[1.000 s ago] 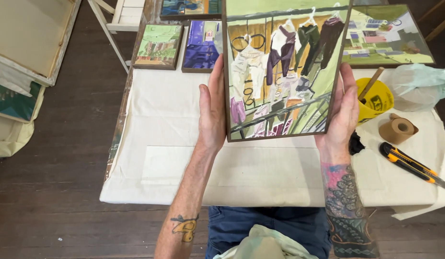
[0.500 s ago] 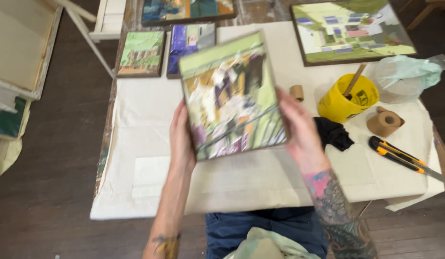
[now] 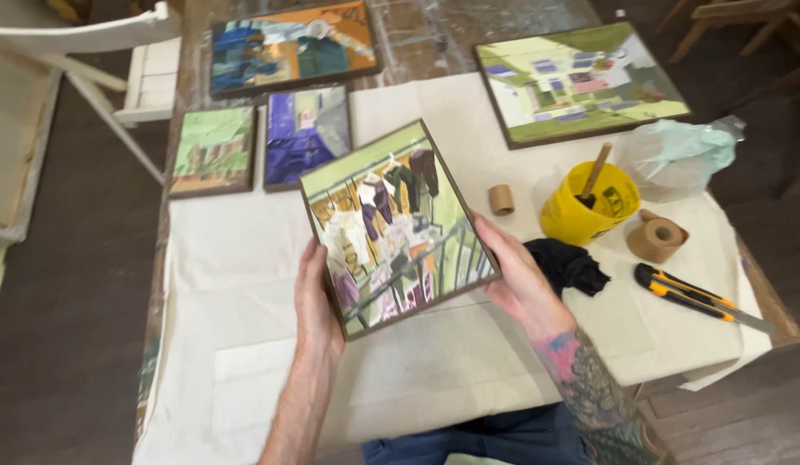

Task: Lining the interior of a wooden frame with adhesive paper tape

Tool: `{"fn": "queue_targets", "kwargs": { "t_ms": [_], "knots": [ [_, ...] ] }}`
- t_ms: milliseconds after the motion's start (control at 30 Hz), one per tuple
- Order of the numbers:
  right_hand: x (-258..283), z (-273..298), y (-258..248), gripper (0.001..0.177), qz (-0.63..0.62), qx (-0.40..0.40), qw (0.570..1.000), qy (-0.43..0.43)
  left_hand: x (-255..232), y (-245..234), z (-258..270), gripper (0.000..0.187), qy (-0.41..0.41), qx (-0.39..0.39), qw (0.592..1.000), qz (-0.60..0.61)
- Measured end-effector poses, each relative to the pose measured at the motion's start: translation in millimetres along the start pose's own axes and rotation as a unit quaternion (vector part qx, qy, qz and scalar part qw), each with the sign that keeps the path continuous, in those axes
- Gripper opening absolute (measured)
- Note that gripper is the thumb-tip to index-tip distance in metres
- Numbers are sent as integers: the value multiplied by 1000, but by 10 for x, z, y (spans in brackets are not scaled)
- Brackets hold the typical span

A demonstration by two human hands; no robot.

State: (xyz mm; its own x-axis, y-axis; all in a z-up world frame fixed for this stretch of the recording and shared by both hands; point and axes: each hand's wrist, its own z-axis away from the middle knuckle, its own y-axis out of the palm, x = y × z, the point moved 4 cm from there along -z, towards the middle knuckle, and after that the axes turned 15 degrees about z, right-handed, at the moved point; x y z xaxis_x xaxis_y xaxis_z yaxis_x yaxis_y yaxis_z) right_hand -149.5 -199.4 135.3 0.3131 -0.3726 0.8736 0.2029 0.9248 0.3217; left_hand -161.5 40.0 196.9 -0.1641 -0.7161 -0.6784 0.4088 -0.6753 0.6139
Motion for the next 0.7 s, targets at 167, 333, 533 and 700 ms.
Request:
{"fn": "queue_targets", "kwargs": {
  "t_ms": [167, 333, 533, 700],
  "knots": [
    [619, -496, 105, 50, 29, 6, 996, -81, -256, 579, -468, 78, 65, 89, 993, -52],
    [1329, -1390, 176, 45, -87, -8, 986, -139, 27, 305, -1799, 74, 175, 198, 957, -122],
    [2115, -2854, 126, 16, -161, 45, 956, -239, 596, -4, -1872, 44, 354, 438, 661, -497],
    [2385, -4408, -617, 28, -169, -189, 939, -233, 624, -45, -1974, 59, 326, 455, 626, -543]
  ]
}}
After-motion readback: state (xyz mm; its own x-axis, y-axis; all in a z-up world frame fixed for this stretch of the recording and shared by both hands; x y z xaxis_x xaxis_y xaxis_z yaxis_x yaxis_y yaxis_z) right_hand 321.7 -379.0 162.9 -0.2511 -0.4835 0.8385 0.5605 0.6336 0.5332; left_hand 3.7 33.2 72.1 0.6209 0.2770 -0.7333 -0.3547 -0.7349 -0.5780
